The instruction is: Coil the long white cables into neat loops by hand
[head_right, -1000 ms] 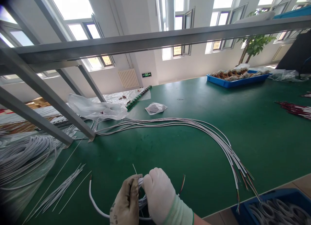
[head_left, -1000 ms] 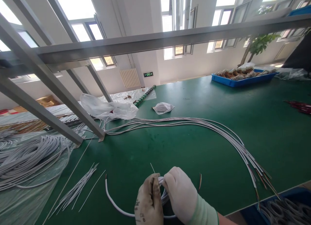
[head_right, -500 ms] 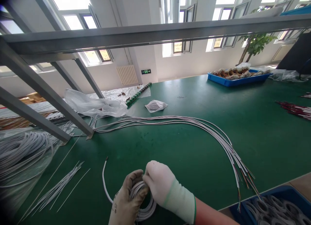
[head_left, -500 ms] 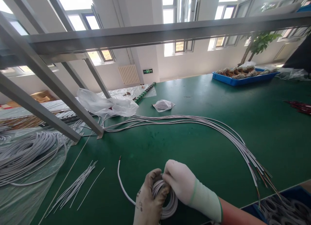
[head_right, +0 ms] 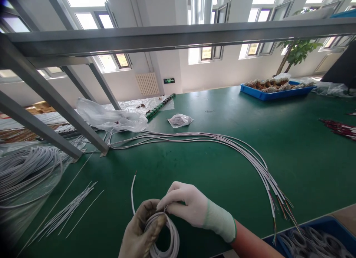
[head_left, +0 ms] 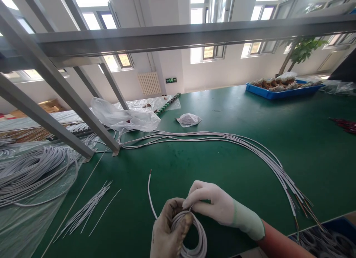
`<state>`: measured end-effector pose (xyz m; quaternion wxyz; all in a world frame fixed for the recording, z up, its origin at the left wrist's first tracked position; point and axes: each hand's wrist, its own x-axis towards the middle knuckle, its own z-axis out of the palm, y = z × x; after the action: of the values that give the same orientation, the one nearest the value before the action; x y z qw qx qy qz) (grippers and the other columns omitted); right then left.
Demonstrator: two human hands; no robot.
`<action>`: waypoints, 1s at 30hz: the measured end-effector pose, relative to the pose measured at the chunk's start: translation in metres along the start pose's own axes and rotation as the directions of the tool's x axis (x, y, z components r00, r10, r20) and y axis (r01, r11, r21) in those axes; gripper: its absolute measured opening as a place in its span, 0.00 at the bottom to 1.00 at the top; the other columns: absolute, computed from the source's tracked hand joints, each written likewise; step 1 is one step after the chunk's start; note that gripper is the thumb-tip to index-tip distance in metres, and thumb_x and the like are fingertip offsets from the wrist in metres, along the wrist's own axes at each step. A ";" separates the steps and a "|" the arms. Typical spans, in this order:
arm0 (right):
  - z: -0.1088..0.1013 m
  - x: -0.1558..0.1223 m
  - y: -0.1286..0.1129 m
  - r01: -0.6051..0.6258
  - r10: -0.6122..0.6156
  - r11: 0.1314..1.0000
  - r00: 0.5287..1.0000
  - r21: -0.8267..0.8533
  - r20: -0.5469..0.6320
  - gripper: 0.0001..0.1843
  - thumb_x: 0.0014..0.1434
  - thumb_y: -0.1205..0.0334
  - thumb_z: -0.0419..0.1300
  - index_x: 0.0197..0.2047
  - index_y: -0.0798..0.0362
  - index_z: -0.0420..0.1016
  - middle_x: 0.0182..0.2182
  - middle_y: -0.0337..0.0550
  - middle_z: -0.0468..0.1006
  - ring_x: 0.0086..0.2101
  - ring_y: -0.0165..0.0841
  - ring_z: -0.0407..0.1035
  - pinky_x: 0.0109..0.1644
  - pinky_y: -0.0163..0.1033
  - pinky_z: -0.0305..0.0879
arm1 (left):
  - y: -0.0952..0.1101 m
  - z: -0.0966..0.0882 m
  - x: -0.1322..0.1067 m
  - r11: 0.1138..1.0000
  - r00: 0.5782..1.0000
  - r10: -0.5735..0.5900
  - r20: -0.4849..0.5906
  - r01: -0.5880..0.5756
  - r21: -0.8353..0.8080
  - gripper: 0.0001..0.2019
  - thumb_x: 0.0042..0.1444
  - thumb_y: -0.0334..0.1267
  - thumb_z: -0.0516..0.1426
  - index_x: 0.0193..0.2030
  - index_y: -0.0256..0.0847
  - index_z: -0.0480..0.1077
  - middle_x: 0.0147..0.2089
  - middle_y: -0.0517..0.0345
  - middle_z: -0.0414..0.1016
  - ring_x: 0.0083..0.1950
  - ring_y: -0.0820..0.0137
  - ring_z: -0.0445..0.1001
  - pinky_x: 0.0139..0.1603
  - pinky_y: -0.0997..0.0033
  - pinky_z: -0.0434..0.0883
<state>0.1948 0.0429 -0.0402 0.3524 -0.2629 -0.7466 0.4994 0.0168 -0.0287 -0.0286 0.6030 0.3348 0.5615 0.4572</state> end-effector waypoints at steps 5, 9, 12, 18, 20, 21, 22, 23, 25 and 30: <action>0.003 -0.006 0.001 -0.021 0.023 0.999 0.998 0.041 -0.052 0.07 0.61 0.68 0.69 0.42 0.51 0.85 0.39 0.41 0.77 0.38 0.32 0.73 0.43 0.37 0.70 | 0.001 0.002 -0.003 0.999 1.000 -0.002 -0.027 0.001 -0.045 0.26 0.43 0.59 0.73 0.41 0.43 0.77 0.35 0.58 0.79 0.37 0.64 0.75 0.41 0.65 0.76; 0.008 -0.011 -0.001 -0.087 0.095 0.993 0.991 0.076 -0.098 0.07 0.58 0.70 0.70 0.41 0.52 0.84 0.38 0.40 0.76 0.35 0.31 0.70 0.39 0.36 0.69 | 0.004 0.005 -0.006 0.998 0.999 -0.014 -0.050 0.011 -0.065 0.28 0.40 0.60 0.74 0.41 0.42 0.77 0.36 0.57 0.79 0.38 0.62 0.77 0.40 0.65 0.76; 0.008 -0.011 -0.001 -0.090 0.099 0.992 0.990 0.091 -0.100 0.08 0.58 0.70 0.70 0.41 0.51 0.85 0.37 0.40 0.75 0.35 0.31 0.70 0.38 0.36 0.68 | 0.004 0.006 -0.008 0.998 0.999 -0.005 -0.053 0.001 -0.067 0.30 0.38 0.60 0.74 0.42 0.43 0.77 0.37 0.58 0.79 0.38 0.63 0.76 0.40 0.65 0.76; 0.007 -0.011 -0.002 -0.060 0.066 0.992 0.996 0.115 -0.052 0.06 0.55 0.71 0.71 0.36 0.53 0.82 0.35 0.37 0.73 0.32 0.29 0.67 0.34 0.34 0.65 | -0.001 0.004 -0.009 0.999 0.999 -0.019 -0.032 0.018 -0.040 0.36 0.37 0.61 0.74 0.49 0.42 0.75 0.39 0.56 0.80 0.38 0.61 0.77 0.42 0.62 0.76; 0.010 -0.013 -0.004 -0.020 0.024 0.999 0.995 0.045 -0.102 0.06 0.57 0.72 0.70 0.36 0.52 0.80 0.34 0.37 0.73 0.32 0.29 0.67 0.34 0.34 0.65 | -0.002 0.003 -0.009 0.997 1.000 -0.023 -0.015 0.021 -0.077 0.34 0.40 0.59 0.74 0.49 0.42 0.75 0.38 0.57 0.80 0.37 0.62 0.77 0.42 0.63 0.76; 0.011 -0.015 -0.005 0.032 -0.036 0.999 0.990 -0.027 -0.140 0.05 0.60 0.71 0.69 0.37 0.52 0.81 0.34 0.37 0.73 0.32 0.29 0.68 0.35 0.34 0.65 | -0.003 0.003 -0.008 0.994 1.000 -0.019 -0.006 0.019 -0.109 0.32 0.41 0.57 0.74 0.49 0.42 0.75 0.38 0.58 0.80 0.37 0.63 0.77 0.42 0.63 0.76; 0.012 -0.016 -0.007 0.103 -0.124 0.986 0.978 -0.131 -0.166 0.03 0.63 0.69 0.67 0.39 0.52 0.81 0.34 0.38 0.73 0.33 0.30 0.68 0.35 0.35 0.64 | -0.003 0.002 -0.007 0.990 1.000 -0.017 0.004 0.018 -0.138 0.31 0.42 0.55 0.74 0.49 0.42 0.75 0.38 0.58 0.80 0.37 0.64 0.77 0.43 0.64 0.76; 0.012 -0.018 -0.008 0.178 -0.226 0.949 0.959 -0.260 -0.171 0.02 0.66 0.66 0.66 0.40 0.52 0.82 0.34 0.39 0.73 0.33 0.31 0.68 0.35 0.36 0.63 | -0.002 0.001 -0.006 0.987 1.000 -0.019 0.018 0.021 -0.158 0.30 0.43 0.54 0.74 0.49 0.42 0.75 0.37 0.59 0.80 0.38 0.64 0.76 0.43 0.65 0.75; 0.010 -0.019 -0.010 0.284 -0.386 0.816 0.916 -0.503 -0.108 0.07 0.70 0.61 0.63 0.41 0.51 0.82 0.31 0.39 0.72 0.30 0.31 0.65 0.33 0.38 0.58 | -0.001 -0.002 -0.004 0.986 0.997 -0.041 0.061 0.050 -0.162 0.31 0.42 0.55 0.75 0.49 0.42 0.75 0.36 0.58 0.79 0.38 0.65 0.75 0.43 0.65 0.74; -0.001 -0.016 -0.010 0.407 -0.445 0.675 0.890 -0.615 0.100 0.09 0.73 0.58 0.59 0.48 0.46 0.81 0.32 0.37 0.77 0.29 0.31 0.64 0.35 0.40 0.55 | 0.004 -0.011 0.002 0.970 0.962 -0.134 0.237 0.177 -0.168 0.32 0.38 0.54 0.77 0.48 0.41 0.77 0.39 0.55 0.78 0.41 0.65 0.73 0.46 0.63 0.72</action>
<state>0.2051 0.0283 -0.0343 0.3741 -0.1969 -0.8981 0.1217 0.0052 -0.0271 -0.0274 0.7253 0.2805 0.4691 0.4186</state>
